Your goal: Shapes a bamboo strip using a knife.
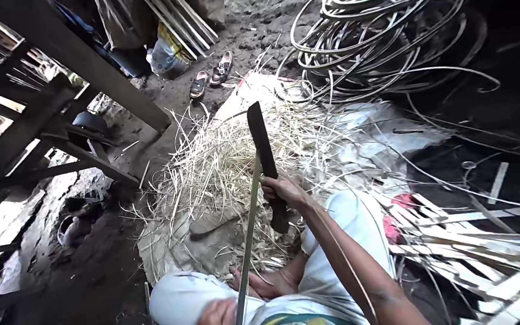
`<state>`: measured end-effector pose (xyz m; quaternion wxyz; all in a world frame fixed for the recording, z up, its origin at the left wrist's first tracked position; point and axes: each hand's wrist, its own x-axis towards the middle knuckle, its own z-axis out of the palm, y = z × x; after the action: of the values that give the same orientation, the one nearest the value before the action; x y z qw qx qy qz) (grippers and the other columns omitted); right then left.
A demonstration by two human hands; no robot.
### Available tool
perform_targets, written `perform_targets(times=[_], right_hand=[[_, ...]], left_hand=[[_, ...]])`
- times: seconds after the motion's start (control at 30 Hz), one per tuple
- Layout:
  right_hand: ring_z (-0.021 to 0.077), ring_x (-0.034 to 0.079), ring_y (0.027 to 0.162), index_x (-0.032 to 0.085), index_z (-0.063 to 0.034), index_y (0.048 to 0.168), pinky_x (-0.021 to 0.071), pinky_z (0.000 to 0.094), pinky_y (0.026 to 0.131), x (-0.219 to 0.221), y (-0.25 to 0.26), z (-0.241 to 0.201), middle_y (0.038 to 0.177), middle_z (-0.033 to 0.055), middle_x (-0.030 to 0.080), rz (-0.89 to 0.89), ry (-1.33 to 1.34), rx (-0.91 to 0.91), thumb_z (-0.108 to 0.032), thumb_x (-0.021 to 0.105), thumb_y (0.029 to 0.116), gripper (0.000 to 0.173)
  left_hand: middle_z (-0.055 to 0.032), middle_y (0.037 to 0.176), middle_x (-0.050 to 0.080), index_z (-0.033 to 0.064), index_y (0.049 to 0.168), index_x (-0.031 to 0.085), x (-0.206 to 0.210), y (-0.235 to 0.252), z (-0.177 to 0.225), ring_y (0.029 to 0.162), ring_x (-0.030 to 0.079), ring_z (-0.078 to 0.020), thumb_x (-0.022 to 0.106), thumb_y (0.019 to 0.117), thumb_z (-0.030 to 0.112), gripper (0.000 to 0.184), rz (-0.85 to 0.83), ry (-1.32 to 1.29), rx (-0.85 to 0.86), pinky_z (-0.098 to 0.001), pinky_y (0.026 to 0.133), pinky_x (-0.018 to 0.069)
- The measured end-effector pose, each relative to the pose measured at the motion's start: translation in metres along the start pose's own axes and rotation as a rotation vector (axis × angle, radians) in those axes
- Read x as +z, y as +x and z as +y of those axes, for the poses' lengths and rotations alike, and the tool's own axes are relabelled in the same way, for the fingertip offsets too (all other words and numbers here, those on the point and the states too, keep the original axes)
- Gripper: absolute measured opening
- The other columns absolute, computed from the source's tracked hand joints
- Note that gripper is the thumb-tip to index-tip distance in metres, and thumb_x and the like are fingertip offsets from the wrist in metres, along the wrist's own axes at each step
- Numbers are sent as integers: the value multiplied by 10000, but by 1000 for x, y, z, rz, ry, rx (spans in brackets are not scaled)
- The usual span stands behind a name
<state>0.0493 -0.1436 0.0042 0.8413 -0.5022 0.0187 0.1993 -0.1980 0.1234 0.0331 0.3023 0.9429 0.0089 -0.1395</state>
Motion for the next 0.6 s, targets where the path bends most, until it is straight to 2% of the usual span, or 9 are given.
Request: perform_targets(times=[0.03, 0.1, 0.13, 0.2, 0.23, 0.33, 0.43, 0.53, 0.6], right_hand=[[6, 387, 424, 583, -114, 1167, 388, 163, 434, 4, -1, -1, 539, -89, 395, 20, -66, -29, -147, 438, 1072, 177], [57, 421, 460, 590, -77, 1258, 414, 218, 465, 13, -5, -3, 595, -32, 437, 120, -355, -103, -164, 461, 1088, 230], [121, 468, 513, 600, -57, 1297, 439, 287, 512, 18, -7, -3, 657, 33, 500, 177, -549, -156, -155, 486, 1084, 261], [346, 643, 699, 609, 2, 1317, 524, 518, 674, 26, -15, -1, 824, 207, 662, 275, -883, -288, -99, 552, 1046, 295], [424, 690, 738, 628, 27, 1285, 539, 590, 690, 30, -19, 4, 838, 244, 693, 335, -1006, -373, -79, 578, 1013, 295], [380, 700, 588, 735, 40, 1052, 554, 520, 523, 32, -26, 33, 702, 192, 698, 514, -1242, -752, -7, 659, 873, 200], [310, 706, 609, 715, 11, 926, 561, 430, 534, 29, -34, 47, 696, 145, 687, 446, -1369, -931, -6, 617, 866, 116], [323, 708, 615, 721, 9, 884, 563, 445, 538, 12, -23, 36, 691, 156, 689, 392, -1380, -1016, -9, 619, 870, 104], [384, 701, 615, 737, 29, 1004, 551, 526, 527, -11, -3, 19, 721, 199, 694, 437, -1349, -903, 2, 641, 895, 148]], left_hand=[[-210, 1056, 747, -55, 1151, 741, 2, 22, 15, 1003, 727, -355, 606, 1000, 113, 263, 105, -28, 34, -513, 943, 559], [-222, 1160, 712, -84, 1360, 595, 11, 64, 47, 995, 726, -264, 604, 1007, 117, 407, 179, -207, 54, -404, 920, 578], [-217, 1197, 690, -65, 1446, 515, 16, 81, 61, 937, 716, -212, 613, 1011, 131, 487, 168, -290, 34, -358, 859, 583], [-192, 1106, 703, -53, 1453, 514, 26, 104, 79, 741, 636, -112, 639, 1003, 133, 502, 214, -369, 14, -280, 706, 540], [-193, 1099, 717, -68, 1425, 539, 27, 108, 84, 756, 639, -91, 644, 998, 122, 480, 237, -380, 22, -261, 741, 533], [-161, 1068, 729, -76, 1394, 565, 28, 109, 88, 741, 618, -29, 623, 1005, 120, 440, 270, -377, 43, -202, 729, 512], [-121, 1011, 718, -68, 1424, 535, 24, 105, 90, 615, 517, 3, 596, 1023, 133, 453, 250, -421, 7, -188, 602, 461], [-31, 877, 659, -69, 1450, 495, 19, 99, 90, 524, 401, 41, 558, 1040, 141, 466, 183, -532, 2, -150, 494, 383], [17, 793, 616, -67, 1457, 486, 12, 91, 89, 504, 379, 46, 546, 1041, 132, 466, 132, -589, -21, -143, 471, 361]])
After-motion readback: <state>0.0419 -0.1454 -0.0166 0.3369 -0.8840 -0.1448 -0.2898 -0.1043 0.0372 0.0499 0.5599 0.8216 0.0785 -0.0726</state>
